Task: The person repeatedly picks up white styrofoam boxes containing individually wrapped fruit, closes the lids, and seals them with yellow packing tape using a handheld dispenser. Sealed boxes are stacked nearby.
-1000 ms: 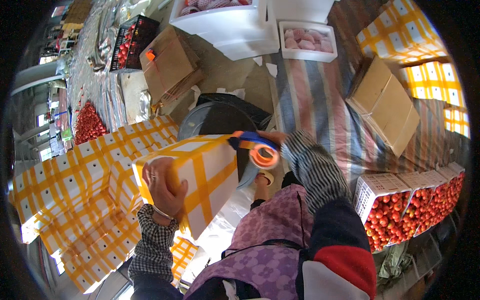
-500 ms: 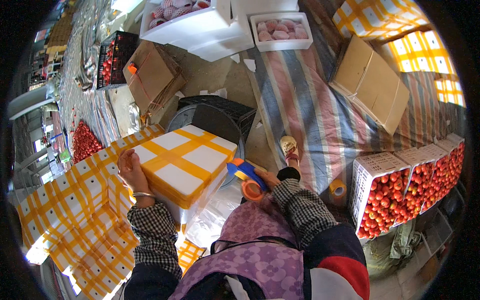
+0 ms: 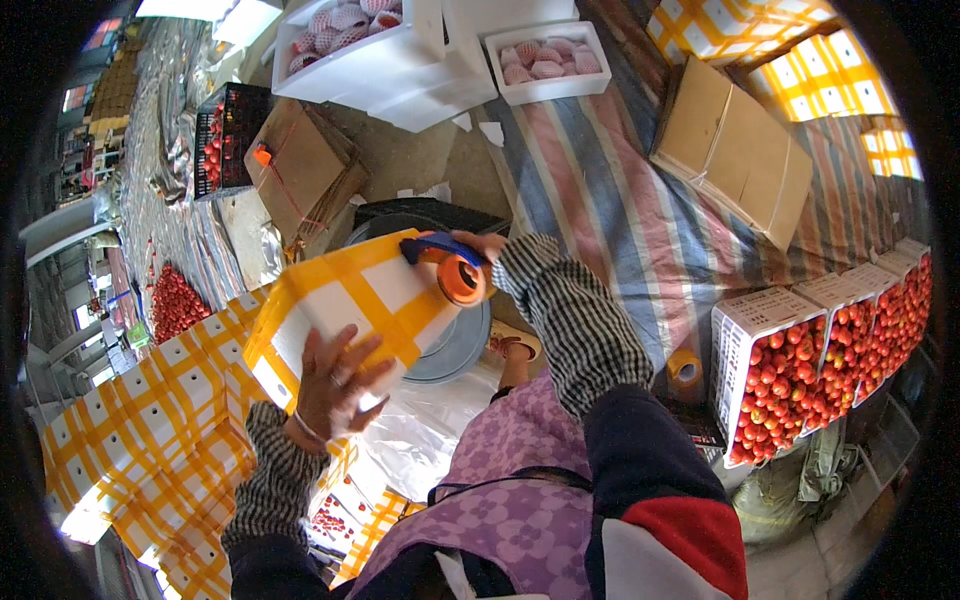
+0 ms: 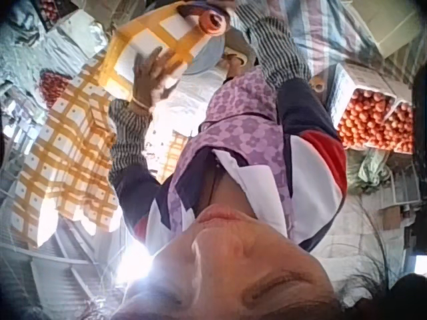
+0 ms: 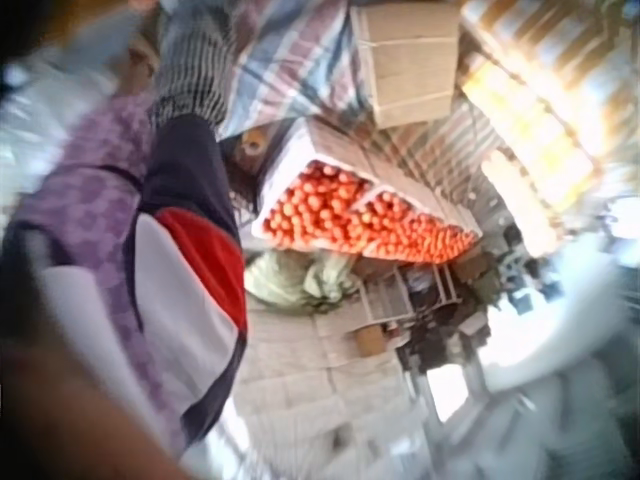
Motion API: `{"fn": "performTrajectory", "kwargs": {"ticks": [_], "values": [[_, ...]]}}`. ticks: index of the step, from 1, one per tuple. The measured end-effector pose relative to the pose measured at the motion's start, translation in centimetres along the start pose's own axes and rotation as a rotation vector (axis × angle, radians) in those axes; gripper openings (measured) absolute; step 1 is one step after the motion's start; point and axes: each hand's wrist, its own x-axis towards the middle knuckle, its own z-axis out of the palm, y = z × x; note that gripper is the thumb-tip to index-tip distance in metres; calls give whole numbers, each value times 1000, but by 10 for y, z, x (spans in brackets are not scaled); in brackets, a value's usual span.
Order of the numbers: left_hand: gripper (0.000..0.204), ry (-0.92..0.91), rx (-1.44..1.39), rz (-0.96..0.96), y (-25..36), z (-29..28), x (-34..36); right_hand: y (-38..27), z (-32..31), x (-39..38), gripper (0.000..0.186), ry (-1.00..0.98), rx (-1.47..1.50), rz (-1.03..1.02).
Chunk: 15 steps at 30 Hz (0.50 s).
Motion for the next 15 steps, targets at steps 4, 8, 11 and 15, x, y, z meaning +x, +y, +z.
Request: {"fn": "performTrajectory", "kwargs": {"ticks": [4,8,11,15], "values": [[40,226,-111,-175,-10,1,53,-32,-41,72,48,159,-623,-465],[35,352,-83,-449,-24,6,44,-21,-51,23,34,-70,-536,-215],[34,486,-116,-682,-55,18,41,19,-95,-9,42,-38,-495,-353],[35,545,-99,-929,-83,29,42,87,-169,10,42,-91,-345,-201]]}}
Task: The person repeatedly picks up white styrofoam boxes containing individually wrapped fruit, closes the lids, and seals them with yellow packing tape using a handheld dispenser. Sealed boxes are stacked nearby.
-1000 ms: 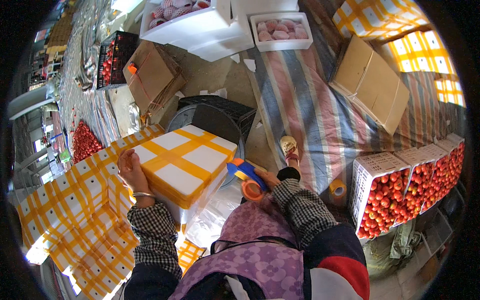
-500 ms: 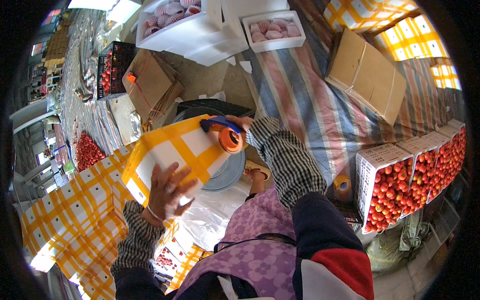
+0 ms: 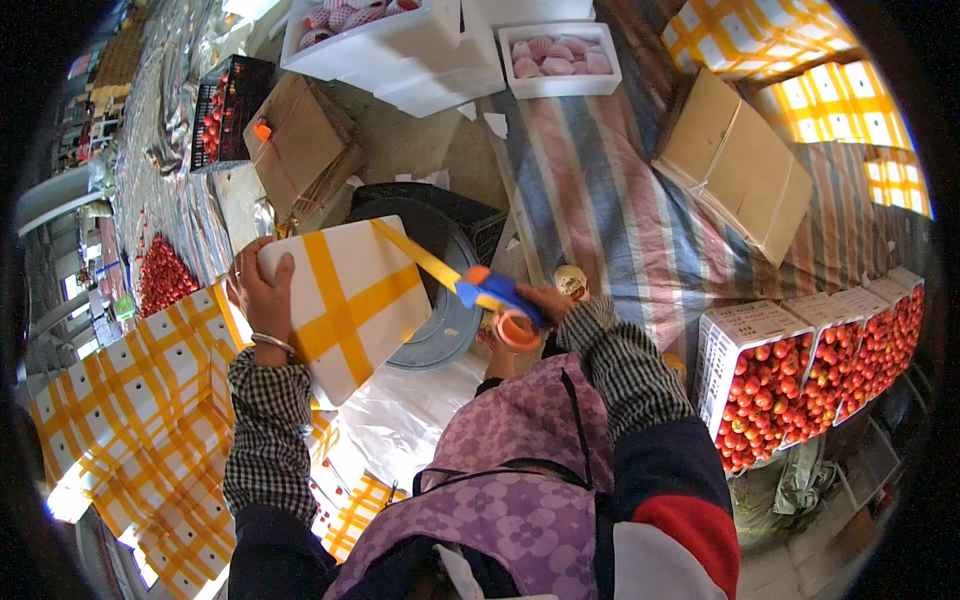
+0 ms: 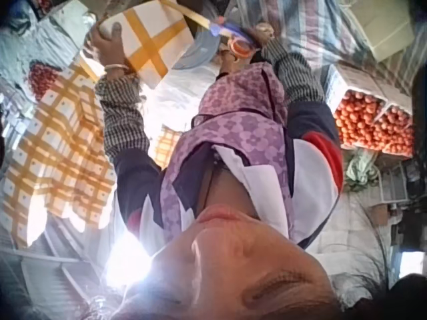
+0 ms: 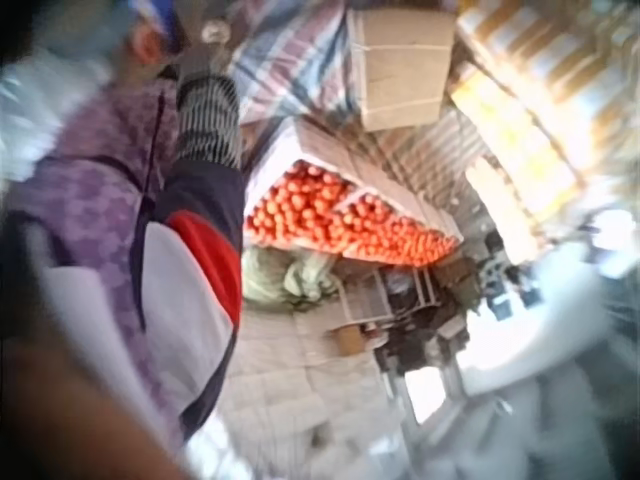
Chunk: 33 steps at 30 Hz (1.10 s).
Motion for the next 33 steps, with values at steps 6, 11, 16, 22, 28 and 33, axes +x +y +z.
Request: {"fn": "performTrajectory", "kwargs": {"ticks": [6,11,16,22,28,33], "values": [[37,-12,64,-325,-21,0,7,50,52,-33,48,-4,-104,78],[41,-2,5,-408,-38,10,12,50,85,-6,48,-48,-409,39],[44,30,29,-494,-41,19,17,19,97,30,47,10,-247,83],[48,56,66,-567,-58,10,10,-35,174,34,58,47,-895,79],[41,153,-14,-609,-51,5,7,29,185,55,71,119,-1315,-32],[26,347,-178,-502,-67,9,1,19,144,23,68,282,-1417,83]]}}
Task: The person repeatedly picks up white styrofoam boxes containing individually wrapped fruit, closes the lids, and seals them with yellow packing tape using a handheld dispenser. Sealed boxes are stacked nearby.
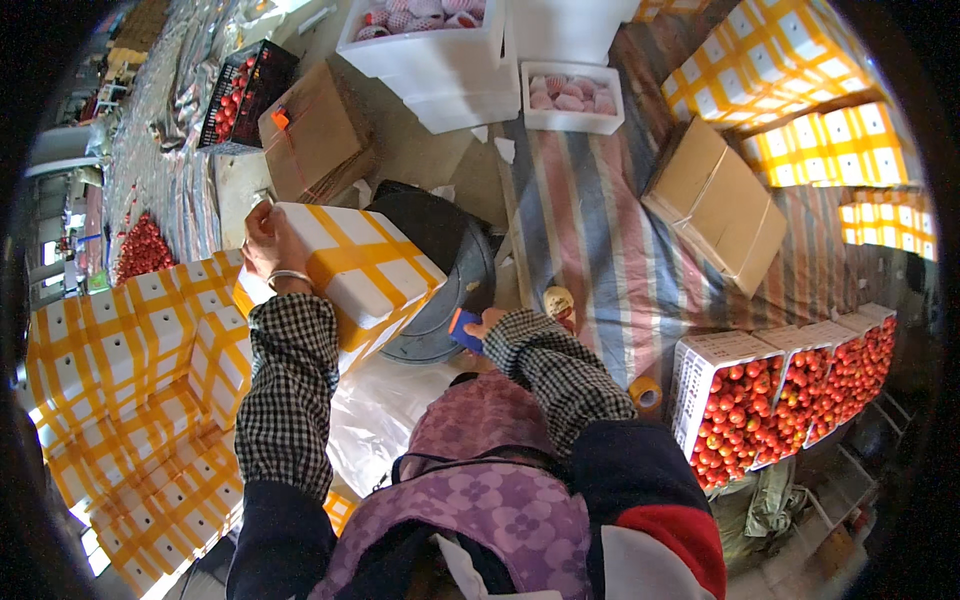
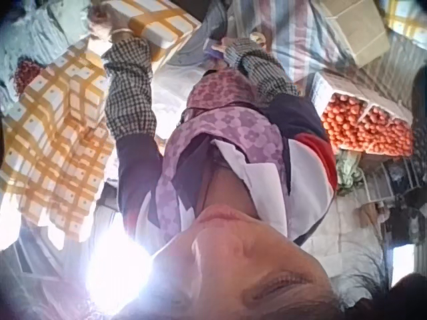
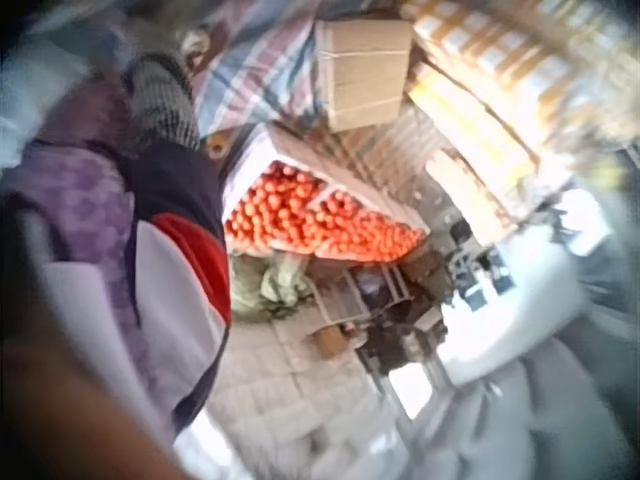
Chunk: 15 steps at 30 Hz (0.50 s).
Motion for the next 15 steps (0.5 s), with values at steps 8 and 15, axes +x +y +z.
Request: {"fn": "performTrajectory", "kwargs": {"ticks": [8,15], "values": [[23,95,-381,324,24,-35,-16,-2,-101,-52,60,406,121,-224],[26,-1140,-595,1054,-24,-48,-190,-42,-274,-3,37,1149,-199,-510]]}}
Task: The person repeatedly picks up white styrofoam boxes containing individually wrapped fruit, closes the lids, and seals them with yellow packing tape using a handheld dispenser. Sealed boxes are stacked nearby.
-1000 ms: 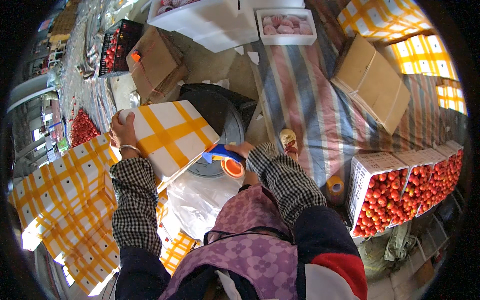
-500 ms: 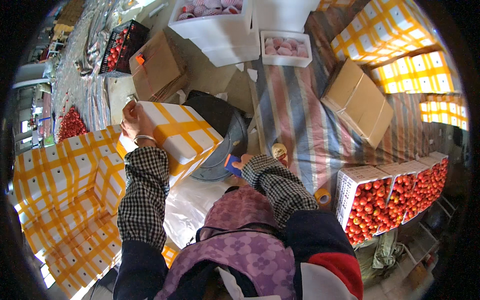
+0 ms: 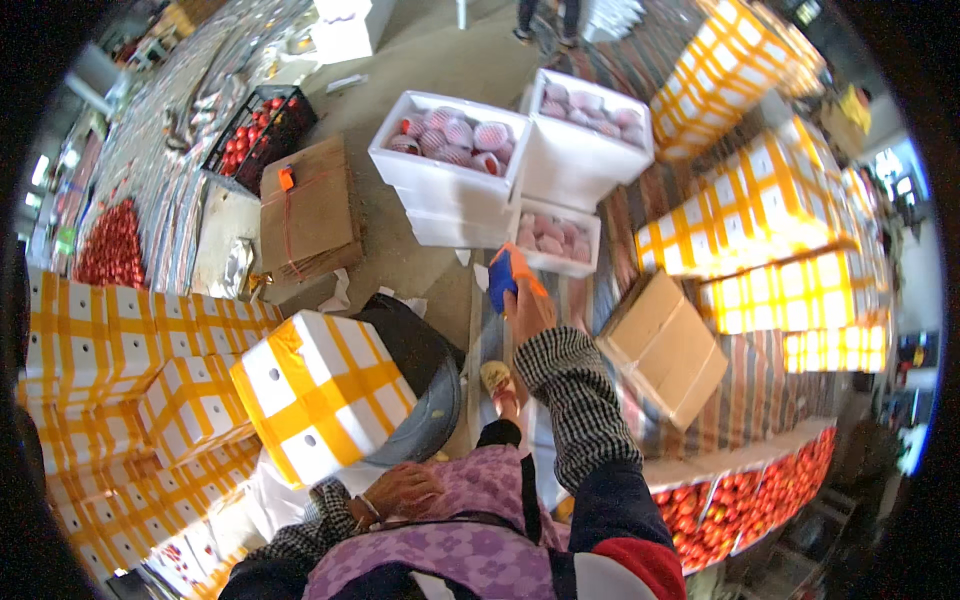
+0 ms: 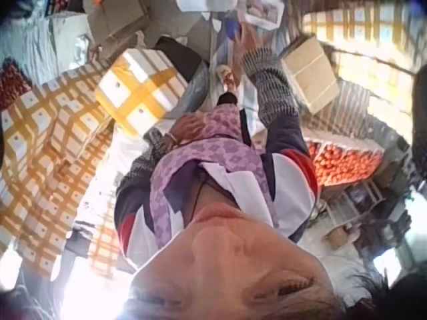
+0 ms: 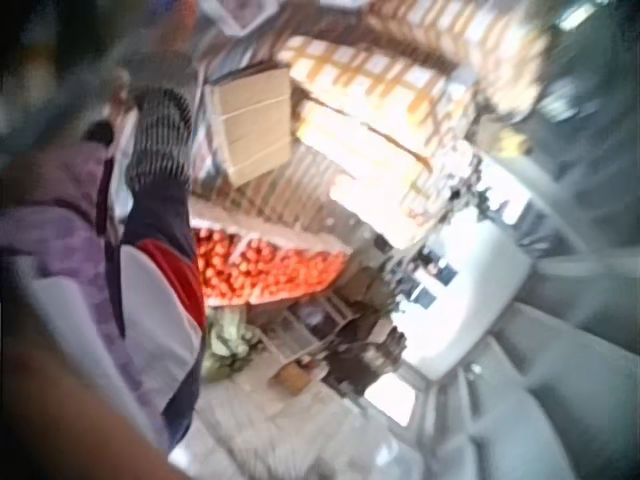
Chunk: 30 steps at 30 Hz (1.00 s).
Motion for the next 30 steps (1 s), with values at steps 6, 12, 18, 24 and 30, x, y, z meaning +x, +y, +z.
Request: {"fn": "performTrajectory", "kwargs": {"ticks": [6,12,18,24,30], "values": [[39,495,10,-1075,-61,37,-5,41,34,195,28,-5,-238,-11],[44,1395,-431,-1752,-69,73,-28,45,74,277,41,-224,-376,-42],[49,2126,-1166,-1439,-95,73,-37,-109,59,221,42,-27,365,-439],[54,2368,-1725,-819,-123,69,-9,-292,46,41,62,-504,346,-950],[59,2503,-1977,-339,-141,84,-16,-275,33,32,63,-416,175,-966]]}}
